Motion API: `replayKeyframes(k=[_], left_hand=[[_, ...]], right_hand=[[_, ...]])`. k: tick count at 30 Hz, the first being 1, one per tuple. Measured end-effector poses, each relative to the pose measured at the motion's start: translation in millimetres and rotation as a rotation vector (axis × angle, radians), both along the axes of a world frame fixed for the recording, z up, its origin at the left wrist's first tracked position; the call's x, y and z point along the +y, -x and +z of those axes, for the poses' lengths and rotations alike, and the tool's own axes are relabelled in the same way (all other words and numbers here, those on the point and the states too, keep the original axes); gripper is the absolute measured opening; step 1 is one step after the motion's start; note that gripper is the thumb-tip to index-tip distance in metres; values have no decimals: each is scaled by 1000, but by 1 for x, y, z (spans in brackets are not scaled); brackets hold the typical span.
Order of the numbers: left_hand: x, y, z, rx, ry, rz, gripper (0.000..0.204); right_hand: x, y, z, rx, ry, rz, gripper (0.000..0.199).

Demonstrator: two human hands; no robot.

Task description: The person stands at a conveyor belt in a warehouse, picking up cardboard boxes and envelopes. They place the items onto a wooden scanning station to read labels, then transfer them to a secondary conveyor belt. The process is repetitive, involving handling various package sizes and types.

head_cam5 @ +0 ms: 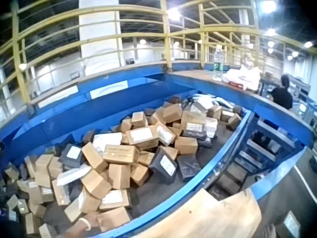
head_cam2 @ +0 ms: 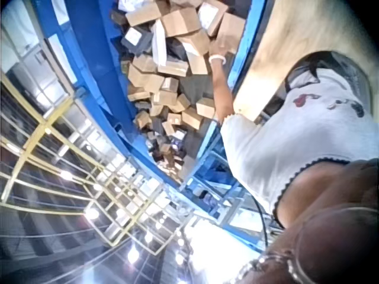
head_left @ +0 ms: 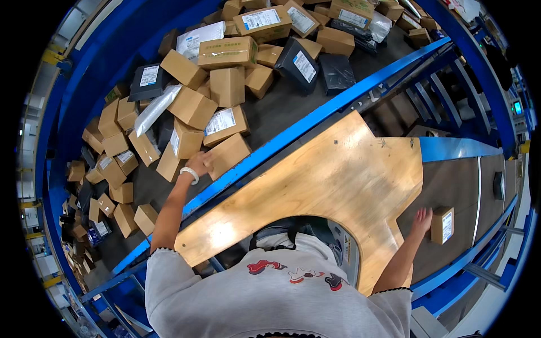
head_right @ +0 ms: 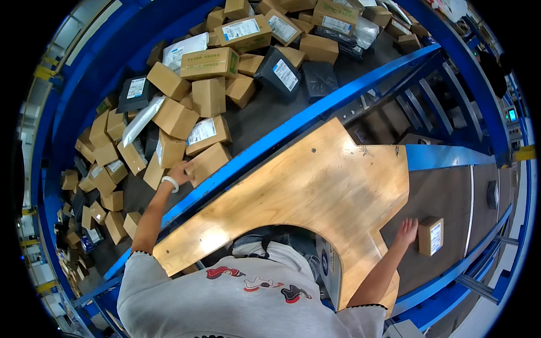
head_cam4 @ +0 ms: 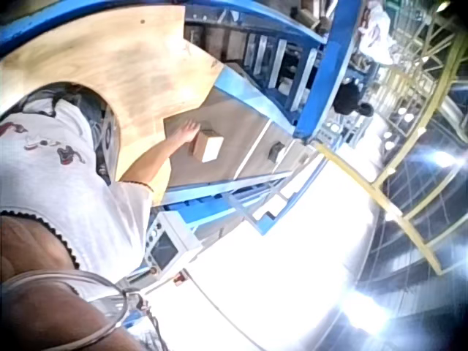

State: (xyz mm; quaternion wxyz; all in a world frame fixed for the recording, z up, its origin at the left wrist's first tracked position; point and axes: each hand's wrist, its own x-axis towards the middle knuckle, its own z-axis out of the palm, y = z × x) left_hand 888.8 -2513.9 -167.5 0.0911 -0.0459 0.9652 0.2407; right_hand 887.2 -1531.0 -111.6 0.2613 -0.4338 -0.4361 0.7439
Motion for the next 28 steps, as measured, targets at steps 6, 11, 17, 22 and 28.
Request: replayKeyframes(k=[6,11,17,22,28], left_hand=[[82,113,58,223,-550,294,35],[150,274,65,440,-493,318,51],[232,487,91,377,-359,322,85],[264,591,40,394,-443,314,89],[297,627,32,485,-624,450,70]], right_hand=[[-250,233,92,241,-720,710,67],[-436,405,61,232,-1278,941,90],[-453,630,-11,-832,-1173,1019,157],[-441,719,-34,-1025,-1110,1316,167],[-371,784,29,-542,229,1605,148]])
